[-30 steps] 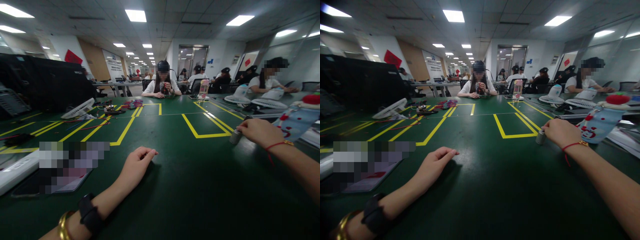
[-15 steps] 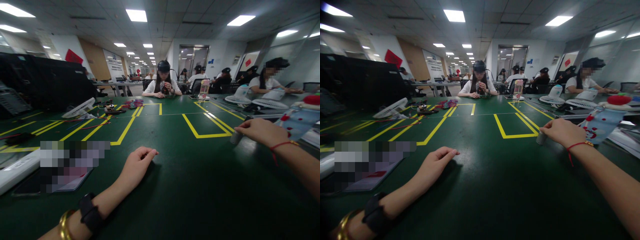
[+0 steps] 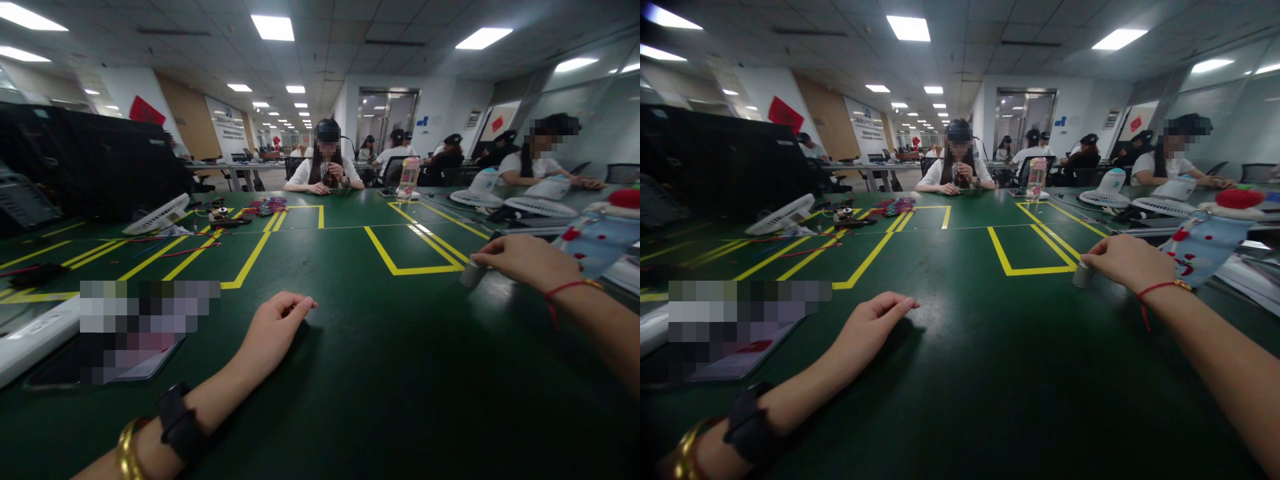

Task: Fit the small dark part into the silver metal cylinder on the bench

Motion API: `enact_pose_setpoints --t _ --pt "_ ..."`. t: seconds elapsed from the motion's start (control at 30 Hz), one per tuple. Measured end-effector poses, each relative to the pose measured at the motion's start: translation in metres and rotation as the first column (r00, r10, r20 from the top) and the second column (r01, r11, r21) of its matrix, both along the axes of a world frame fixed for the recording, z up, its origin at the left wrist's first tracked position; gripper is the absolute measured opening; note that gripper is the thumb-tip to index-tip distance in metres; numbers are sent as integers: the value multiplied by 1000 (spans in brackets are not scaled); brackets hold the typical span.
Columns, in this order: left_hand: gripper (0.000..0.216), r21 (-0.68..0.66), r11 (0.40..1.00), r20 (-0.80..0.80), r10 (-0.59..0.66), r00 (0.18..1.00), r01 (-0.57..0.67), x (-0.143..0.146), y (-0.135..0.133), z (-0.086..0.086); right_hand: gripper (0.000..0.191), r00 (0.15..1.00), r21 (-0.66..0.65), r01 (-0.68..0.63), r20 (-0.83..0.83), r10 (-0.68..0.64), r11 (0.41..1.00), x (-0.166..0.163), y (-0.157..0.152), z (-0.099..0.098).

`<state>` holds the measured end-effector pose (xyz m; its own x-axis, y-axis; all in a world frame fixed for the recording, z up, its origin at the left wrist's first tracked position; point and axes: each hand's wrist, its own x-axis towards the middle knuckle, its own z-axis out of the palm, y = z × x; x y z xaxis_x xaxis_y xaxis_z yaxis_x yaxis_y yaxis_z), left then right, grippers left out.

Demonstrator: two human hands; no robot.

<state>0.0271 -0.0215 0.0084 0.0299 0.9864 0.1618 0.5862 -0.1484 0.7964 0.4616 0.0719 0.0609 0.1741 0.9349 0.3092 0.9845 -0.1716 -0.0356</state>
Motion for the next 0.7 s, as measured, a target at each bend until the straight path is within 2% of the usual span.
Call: enact_pose_setpoints --t 0.1,0.2,0.37,0.53,0.7 --pt "35 8 1000 -1 3 1000 -3 0 0 -1 40 999 -85 32 -8 -33 996 -1 0 2" --pt "34 7 1000 -3 1 1000 -1 0 1 -1 35 1000 -151 5 -27 -9 989 1 2 4" --pt "34 5 1000 12 0 1000 0 0 0 0 45 999 -195 -11 -37 4 981 4 4 8" --pt "33 2 1000 12 -3 1000 3 0 0 1 38 997 -195 -57 -56 47 979 -2 1 7" --pt "34 8 1000 27 -4 1000 4 1 -1 0 42 992 -71 -122 -36 120 990 -30 -8 2"
